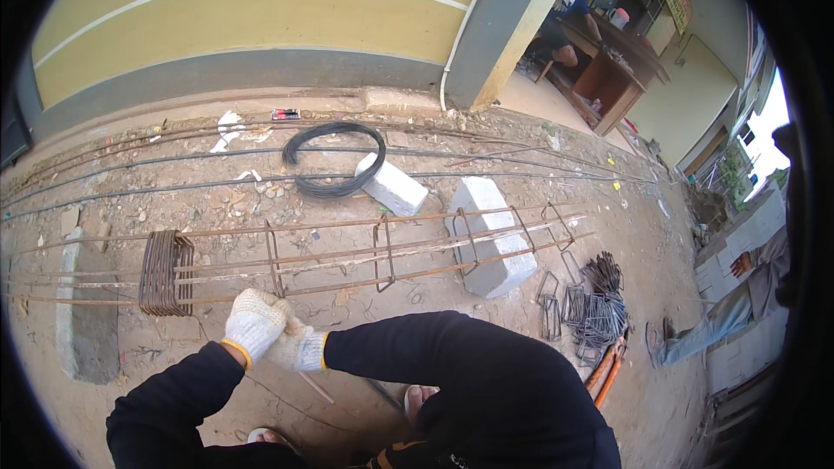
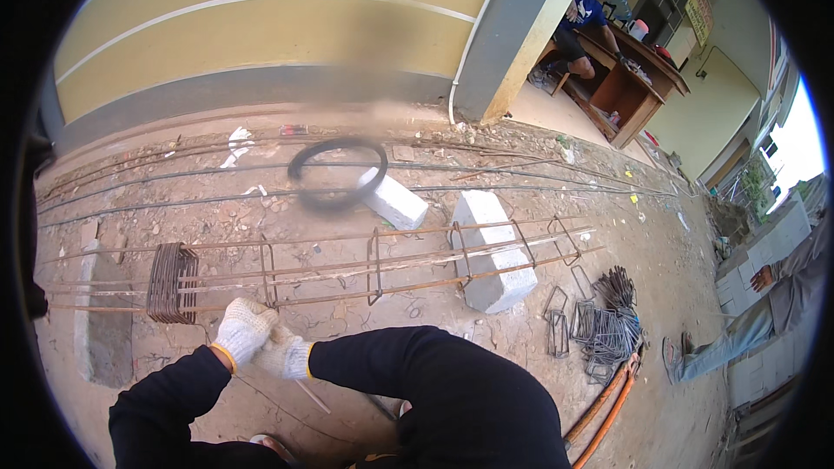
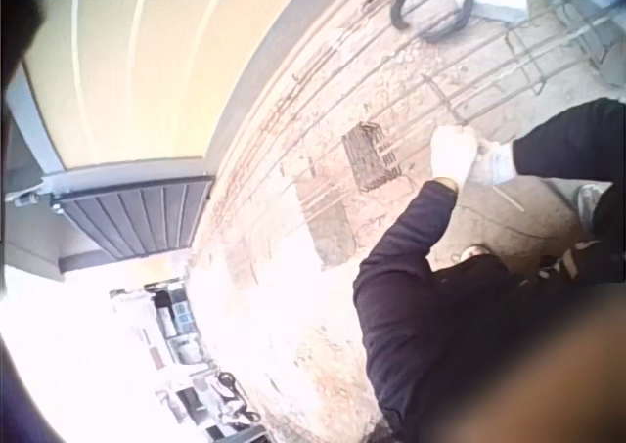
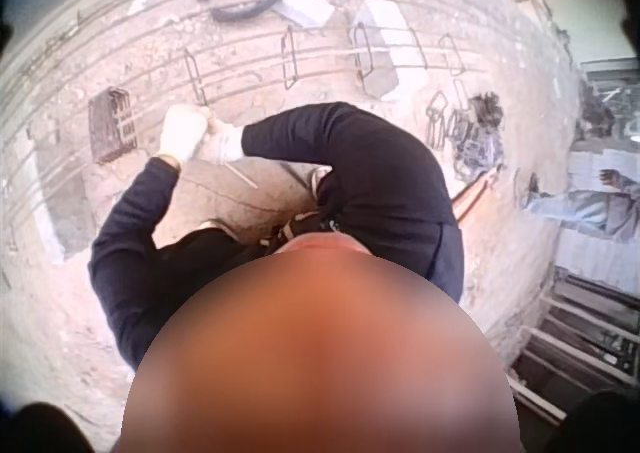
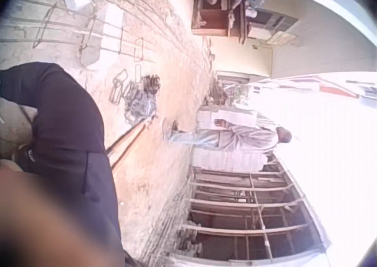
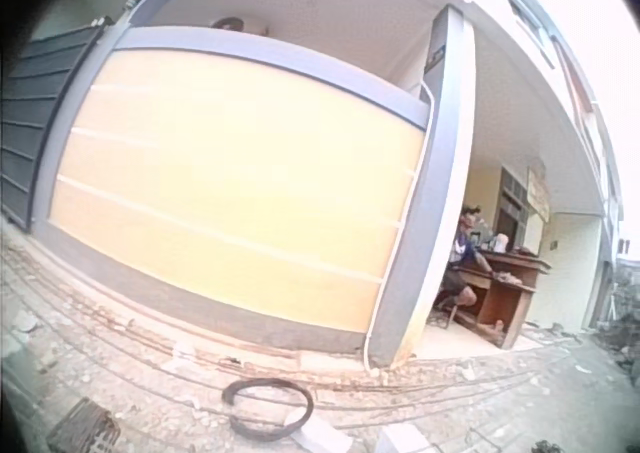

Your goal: The person assembles a rebar cage by placing U-shaped stirrups onto longitudinal bars and securing them with wire ties. They use pliers to twist and tighten the wire at each intersection, then place the completed cage onto a concrete block.

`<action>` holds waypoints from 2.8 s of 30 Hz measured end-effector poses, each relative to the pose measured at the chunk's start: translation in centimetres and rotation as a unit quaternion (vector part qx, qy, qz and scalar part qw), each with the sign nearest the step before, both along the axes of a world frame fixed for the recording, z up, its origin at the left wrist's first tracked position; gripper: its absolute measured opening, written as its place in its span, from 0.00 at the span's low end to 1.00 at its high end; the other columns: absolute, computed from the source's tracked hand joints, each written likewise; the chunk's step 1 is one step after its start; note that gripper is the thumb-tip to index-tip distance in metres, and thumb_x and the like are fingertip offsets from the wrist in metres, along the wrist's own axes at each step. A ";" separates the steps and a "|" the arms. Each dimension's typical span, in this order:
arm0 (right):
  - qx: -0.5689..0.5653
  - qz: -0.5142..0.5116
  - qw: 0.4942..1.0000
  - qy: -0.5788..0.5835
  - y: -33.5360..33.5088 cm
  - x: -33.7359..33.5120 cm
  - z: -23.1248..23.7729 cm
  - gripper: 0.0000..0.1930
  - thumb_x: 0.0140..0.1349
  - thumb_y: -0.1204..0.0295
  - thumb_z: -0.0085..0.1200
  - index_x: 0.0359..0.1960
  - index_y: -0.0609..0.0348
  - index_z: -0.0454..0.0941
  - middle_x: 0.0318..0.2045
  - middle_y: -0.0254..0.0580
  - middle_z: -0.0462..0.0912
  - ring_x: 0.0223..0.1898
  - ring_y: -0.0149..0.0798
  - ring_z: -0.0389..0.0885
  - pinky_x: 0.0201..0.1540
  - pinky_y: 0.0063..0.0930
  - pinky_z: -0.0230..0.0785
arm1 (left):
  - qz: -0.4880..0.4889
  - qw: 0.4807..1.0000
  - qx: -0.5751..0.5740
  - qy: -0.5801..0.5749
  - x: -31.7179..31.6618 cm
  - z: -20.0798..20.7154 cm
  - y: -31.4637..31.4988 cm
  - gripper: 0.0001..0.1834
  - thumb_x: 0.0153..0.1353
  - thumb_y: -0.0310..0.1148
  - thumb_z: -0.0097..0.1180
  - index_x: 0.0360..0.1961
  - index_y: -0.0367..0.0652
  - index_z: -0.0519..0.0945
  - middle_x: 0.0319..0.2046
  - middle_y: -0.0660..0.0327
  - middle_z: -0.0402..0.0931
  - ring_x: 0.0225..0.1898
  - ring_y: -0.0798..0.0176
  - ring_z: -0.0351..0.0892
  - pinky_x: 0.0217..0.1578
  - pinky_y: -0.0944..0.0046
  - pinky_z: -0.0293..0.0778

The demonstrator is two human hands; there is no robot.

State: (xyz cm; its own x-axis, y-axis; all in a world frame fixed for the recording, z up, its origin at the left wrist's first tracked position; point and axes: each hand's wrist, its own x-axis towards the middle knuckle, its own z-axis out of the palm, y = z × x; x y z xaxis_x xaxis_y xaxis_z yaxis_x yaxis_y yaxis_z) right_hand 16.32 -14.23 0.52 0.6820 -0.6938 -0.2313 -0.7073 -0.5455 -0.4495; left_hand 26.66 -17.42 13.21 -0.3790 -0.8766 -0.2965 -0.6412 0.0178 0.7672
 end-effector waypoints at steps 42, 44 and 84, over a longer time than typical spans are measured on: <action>0.211 -0.534 0.818 -0.009 15.5 -2.0 17.4 0.17 0.64 0.66 0.57 0.52 0.60 0.77 0.25 0.47 0.80 0.26 0.37 0.81 0.31 0.31 0.72 | -0.193 0.954 0.079 0.217 1.5 -17.0 13.5 0.29 0.67 0.47 0.54 0.63 0.44 0.67 0.49 0.47 0.76 0.49 0.47 0.79 0.49 0.55 0.74; 0.202 -0.533 0.822 -0.012 14.8 0.0 19.6 0.18 0.64 0.67 0.57 0.53 0.60 0.77 0.25 0.45 0.80 0.25 0.34 0.80 0.30 0.30 0.71 | -0.139 0.925 0.146 0.322 1.6 -15.6 13.8 0.24 0.69 0.46 0.51 0.60 0.44 0.69 0.42 0.48 0.78 0.44 0.48 0.81 0.47 0.55 0.74; 0.209 -0.658 0.723 -0.036 8.7 4.4 25.3 0.15 0.69 0.61 0.52 0.36 0.63 0.78 0.11 0.31 0.69 0.09 0.22 0.62 0.12 0.17 0.52 | -0.219 0.707 0.134 0.659 2.6 -9.1 8.6 0.16 0.72 0.38 0.47 0.47 0.36 0.79 0.45 0.55 0.82 0.46 0.61 0.82 0.51 0.63 0.76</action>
